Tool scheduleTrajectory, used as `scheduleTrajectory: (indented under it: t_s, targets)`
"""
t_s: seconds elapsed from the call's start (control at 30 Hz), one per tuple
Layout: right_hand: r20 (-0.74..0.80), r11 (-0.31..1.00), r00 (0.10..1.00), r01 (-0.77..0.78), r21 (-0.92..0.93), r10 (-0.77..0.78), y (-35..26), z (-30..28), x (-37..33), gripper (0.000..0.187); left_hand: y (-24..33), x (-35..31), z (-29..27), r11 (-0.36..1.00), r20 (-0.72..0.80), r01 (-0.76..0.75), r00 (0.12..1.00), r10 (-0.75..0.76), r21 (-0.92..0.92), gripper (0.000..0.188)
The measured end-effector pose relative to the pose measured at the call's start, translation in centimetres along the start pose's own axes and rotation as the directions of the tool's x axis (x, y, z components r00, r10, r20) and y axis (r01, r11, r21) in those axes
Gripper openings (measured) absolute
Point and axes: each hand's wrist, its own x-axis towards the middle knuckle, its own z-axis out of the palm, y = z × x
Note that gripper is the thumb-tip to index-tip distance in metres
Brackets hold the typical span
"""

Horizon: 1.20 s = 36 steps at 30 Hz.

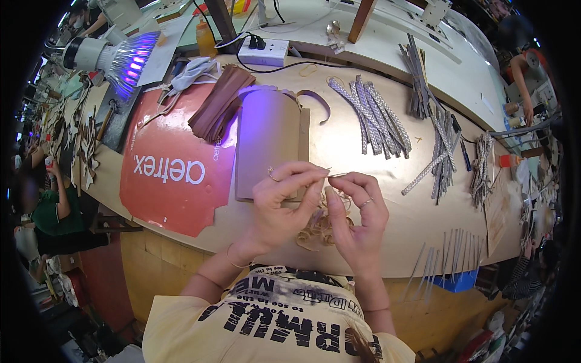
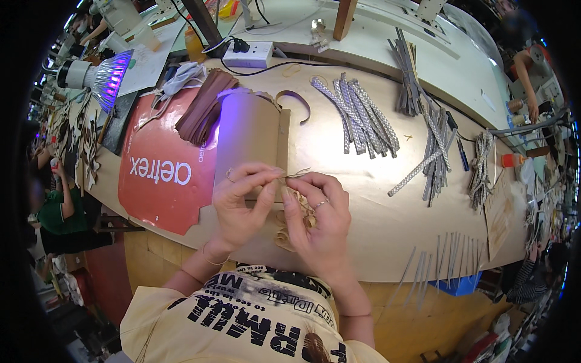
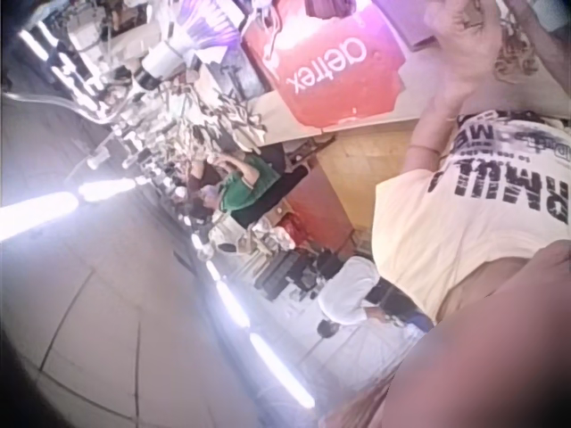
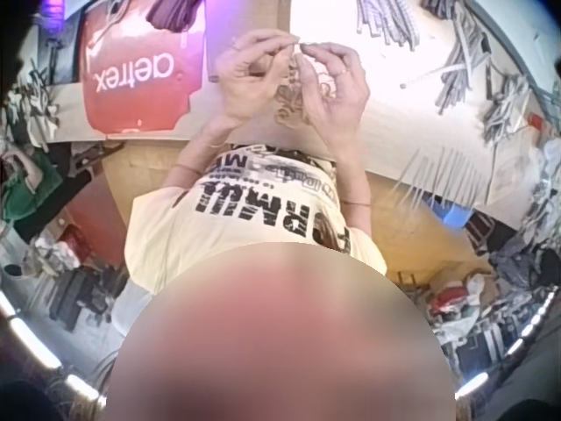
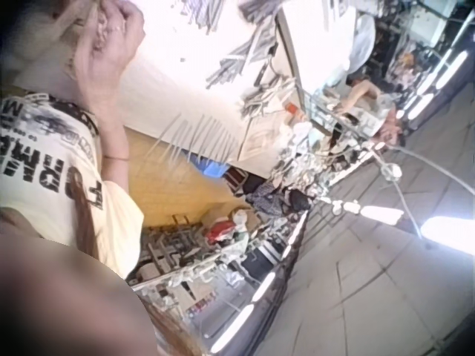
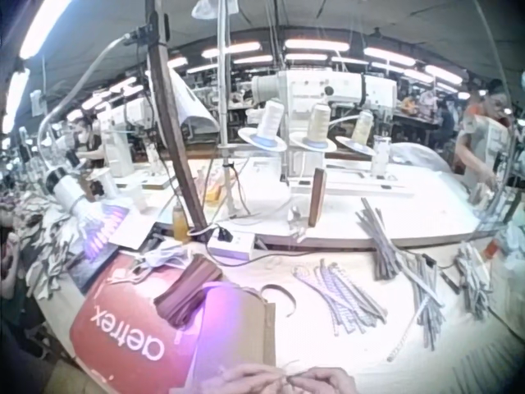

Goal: The person repeatedly picks up small circular pieces and thin strips from a workbench, inserts the strips into the circles, and places the assembled units back on the table. The person also gathers and stacks several finished braided cords and briefly walks to a trash bin to discard a small item.

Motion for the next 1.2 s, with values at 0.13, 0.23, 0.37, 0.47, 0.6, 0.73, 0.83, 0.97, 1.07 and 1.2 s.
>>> scheduleTrajectory:
  t_s: [0.13, 0.23, 0.37, 0.47, 0.6, 0.73, 0.83, 0.97, 1.07, 1.2]
  targets:
    - [0.012, 0.999, 1.000, -0.010, -0.048, 0.011, -0.5, 0.3, 0.2, 0.014, 0.1, -0.3, 0.6, 0.997, 0.008, -0.020, 1.000, 0.021, -0.078, 0.022]
    - [0.043, 0.986, 0.998, 0.062, -0.152, -0.056, -0.8, -0.2, 0.3, 0.014, 0.0, -0.4, 0.6, 0.998, -0.008, -0.037, 0.999, 0.036, -0.059, 0.023]
    - [0.078, 0.980, 0.995, 0.075, -0.186, -0.062, -1.2, -0.6, 0.4, 0.013, 0.0, -0.4, 0.4, 0.996, 0.021, -0.084, 0.996, 0.084, -0.004, 0.023]
    - [0.081, 0.975, 0.993, 0.095, -0.199, -0.081, -1.3, -0.7, 0.5, 0.013, 0.0, -0.3, 0.2, 0.991, 0.036, -0.131, 0.991, 0.129, 0.036, 0.023]
    - [0.096, 0.971, 0.992, 0.101, -0.218, -0.081, -1.2, -0.8, 0.6, 0.012, 0.0, -0.3, 0.2, 0.990, 0.040, -0.138, 0.990, 0.136, 0.042, 0.022]
    - [0.106, 0.963, 0.992, 0.099, -0.251, -0.074, -1.2, -0.8, 0.5, 0.012, 0.0, -0.3, 0.3, 0.989, 0.049, -0.136, 0.990, 0.134, 0.048, 0.022]
    - [0.115, 0.956, 0.992, 0.090, -0.281, -0.059, -1.2, -0.7, 0.4, 0.012, 0.0, -0.3, 0.3, 0.992, 0.050, -0.118, 0.992, 0.116, 0.041, 0.021]
    - [0.134, 0.951, 0.989, 0.097, -0.293, -0.060, -1.0, -0.5, 0.3, 0.013, -0.1, -0.3, 0.2, 0.989, 0.057, -0.138, 0.989, 0.135, 0.057, 0.020]
    - [0.130, 0.940, 0.987, 0.127, -0.317, -0.090, -0.9, -0.4, 0.2, 0.012, -0.1, -0.4, 0.1, 0.991, 0.059, -0.125, 0.991, 0.122, 0.050, 0.021]
    - [0.112, 0.946, 0.990, 0.119, -0.301, -0.089, -0.9, -0.3, 0.1, 0.012, -0.1, -0.5, 0.1, 0.994, 0.074, -0.104, 0.992, 0.102, 0.026, 0.022]
